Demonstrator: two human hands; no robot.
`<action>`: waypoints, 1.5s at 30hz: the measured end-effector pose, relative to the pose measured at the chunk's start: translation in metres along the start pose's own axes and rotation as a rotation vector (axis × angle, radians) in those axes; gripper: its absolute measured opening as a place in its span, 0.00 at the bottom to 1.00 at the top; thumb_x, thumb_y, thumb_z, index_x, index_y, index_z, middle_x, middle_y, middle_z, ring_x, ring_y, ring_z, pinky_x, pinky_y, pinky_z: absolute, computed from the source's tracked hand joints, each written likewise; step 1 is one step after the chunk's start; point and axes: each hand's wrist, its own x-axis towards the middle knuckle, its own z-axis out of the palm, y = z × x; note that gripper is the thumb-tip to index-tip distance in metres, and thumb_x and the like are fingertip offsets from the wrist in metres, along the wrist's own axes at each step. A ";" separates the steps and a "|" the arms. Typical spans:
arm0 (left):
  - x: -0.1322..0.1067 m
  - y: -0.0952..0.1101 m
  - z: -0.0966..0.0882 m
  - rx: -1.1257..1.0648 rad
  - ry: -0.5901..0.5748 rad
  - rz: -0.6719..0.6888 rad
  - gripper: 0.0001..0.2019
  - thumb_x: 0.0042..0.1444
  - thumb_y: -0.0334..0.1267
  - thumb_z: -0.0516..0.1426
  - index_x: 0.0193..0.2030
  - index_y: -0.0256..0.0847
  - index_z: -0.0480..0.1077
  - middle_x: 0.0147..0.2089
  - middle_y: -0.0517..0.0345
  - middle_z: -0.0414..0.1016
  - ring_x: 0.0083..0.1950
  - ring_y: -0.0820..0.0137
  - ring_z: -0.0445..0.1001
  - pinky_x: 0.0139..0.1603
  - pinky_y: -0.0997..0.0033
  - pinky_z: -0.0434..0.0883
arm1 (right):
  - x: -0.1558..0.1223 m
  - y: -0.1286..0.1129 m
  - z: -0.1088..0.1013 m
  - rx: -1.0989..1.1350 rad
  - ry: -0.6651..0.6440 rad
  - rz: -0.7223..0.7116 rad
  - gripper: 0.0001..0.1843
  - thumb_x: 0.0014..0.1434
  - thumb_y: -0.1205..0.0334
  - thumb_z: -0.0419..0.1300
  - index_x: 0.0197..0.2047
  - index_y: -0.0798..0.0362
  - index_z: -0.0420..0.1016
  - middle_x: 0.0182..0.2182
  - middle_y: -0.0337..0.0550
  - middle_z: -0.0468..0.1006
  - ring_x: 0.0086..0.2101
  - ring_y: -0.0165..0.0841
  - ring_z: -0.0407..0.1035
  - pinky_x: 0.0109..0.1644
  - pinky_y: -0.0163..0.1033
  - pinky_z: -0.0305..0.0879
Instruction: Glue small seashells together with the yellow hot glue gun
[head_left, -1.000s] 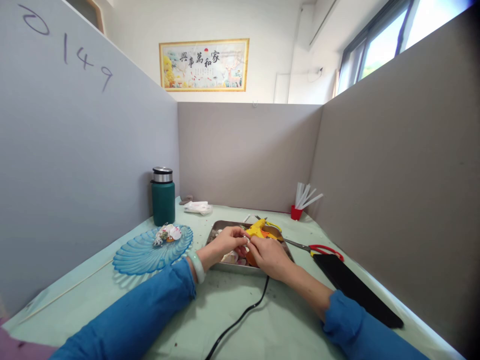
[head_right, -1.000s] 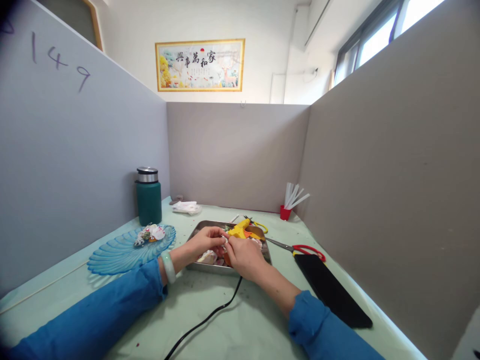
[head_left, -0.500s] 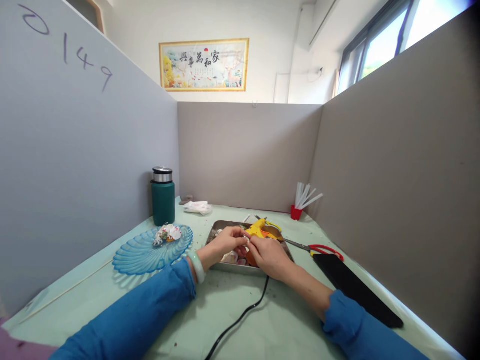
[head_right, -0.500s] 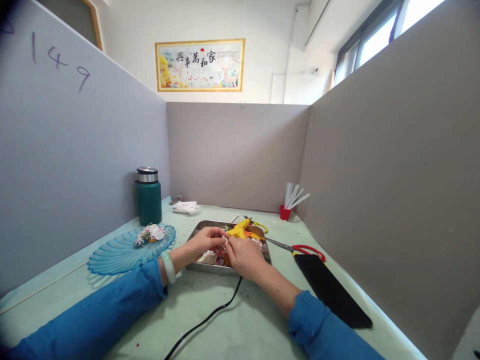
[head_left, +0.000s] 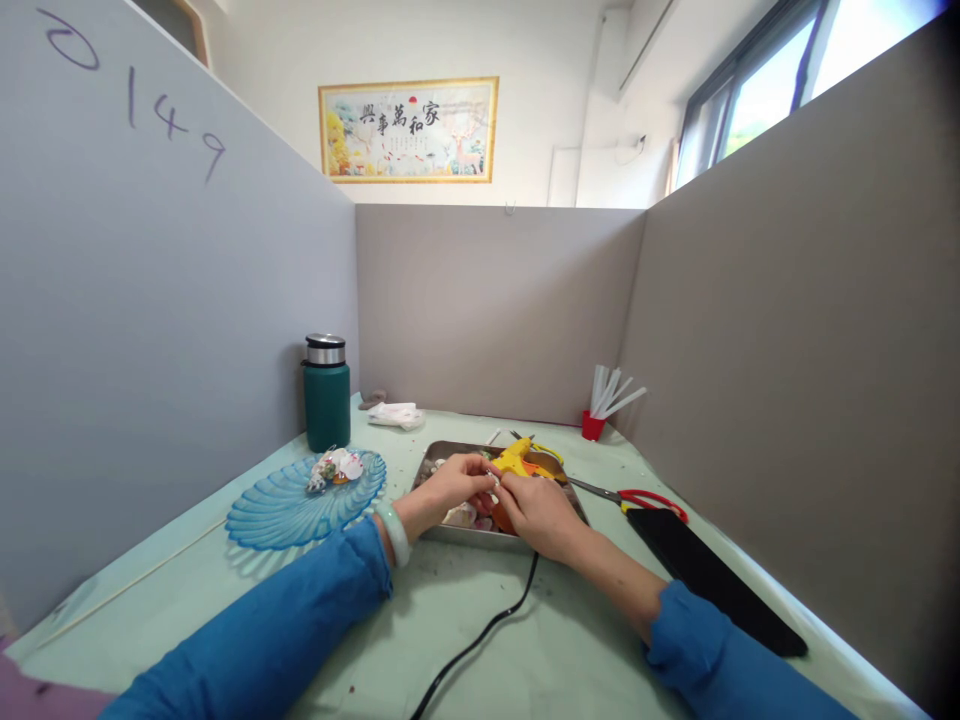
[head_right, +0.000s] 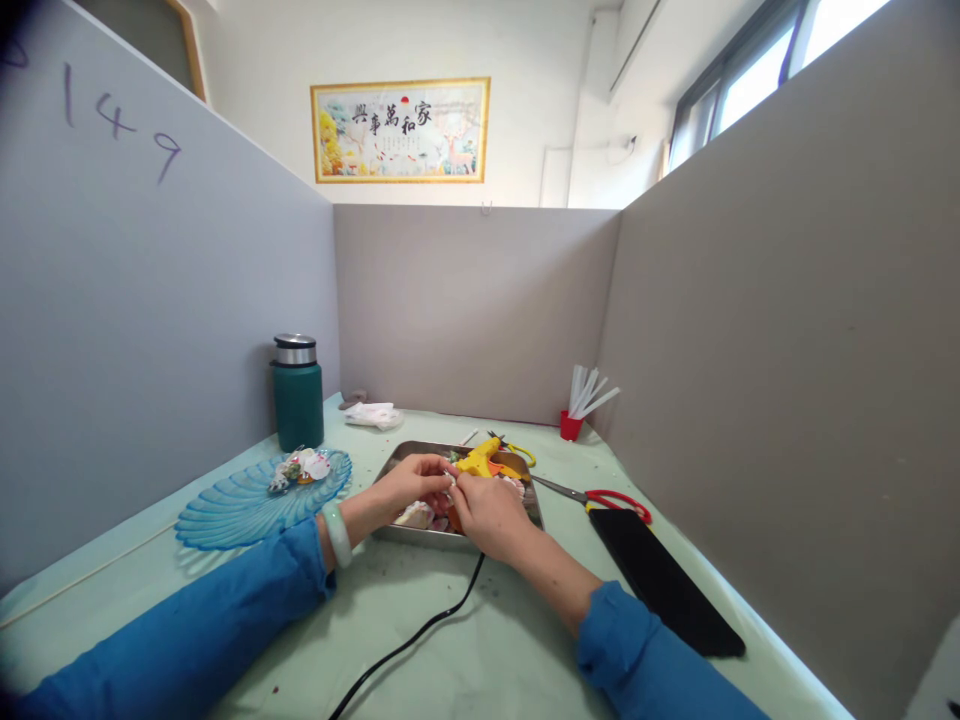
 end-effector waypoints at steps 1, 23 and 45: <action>0.000 0.000 0.000 0.000 0.000 0.000 0.11 0.45 0.35 0.57 0.36 0.33 0.67 0.24 0.58 0.71 0.21 0.76 0.70 0.26 0.74 0.69 | 0.000 0.000 -0.001 -0.002 0.000 -0.001 0.24 0.64 0.53 0.36 0.32 0.52 0.69 0.30 0.41 0.76 0.30 0.31 0.67 0.30 0.34 0.47; 0.000 0.001 0.001 0.007 0.004 -0.016 0.12 0.44 0.36 0.58 0.36 0.33 0.67 0.24 0.58 0.71 0.20 0.76 0.70 0.25 0.75 0.69 | -0.001 0.000 -0.001 -0.006 -0.014 0.003 0.24 0.64 0.53 0.36 0.33 0.52 0.70 0.30 0.42 0.76 0.31 0.31 0.68 0.31 0.34 0.49; -0.001 0.000 0.001 -0.005 -0.013 0.008 0.12 0.44 0.37 0.58 0.35 0.32 0.67 0.25 0.57 0.71 0.21 0.76 0.70 0.26 0.74 0.69 | 0.000 -0.003 -0.005 -0.019 -0.035 0.022 0.24 0.64 0.53 0.36 0.33 0.52 0.70 0.30 0.42 0.76 0.31 0.31 0.68 0.31 0.34 0.49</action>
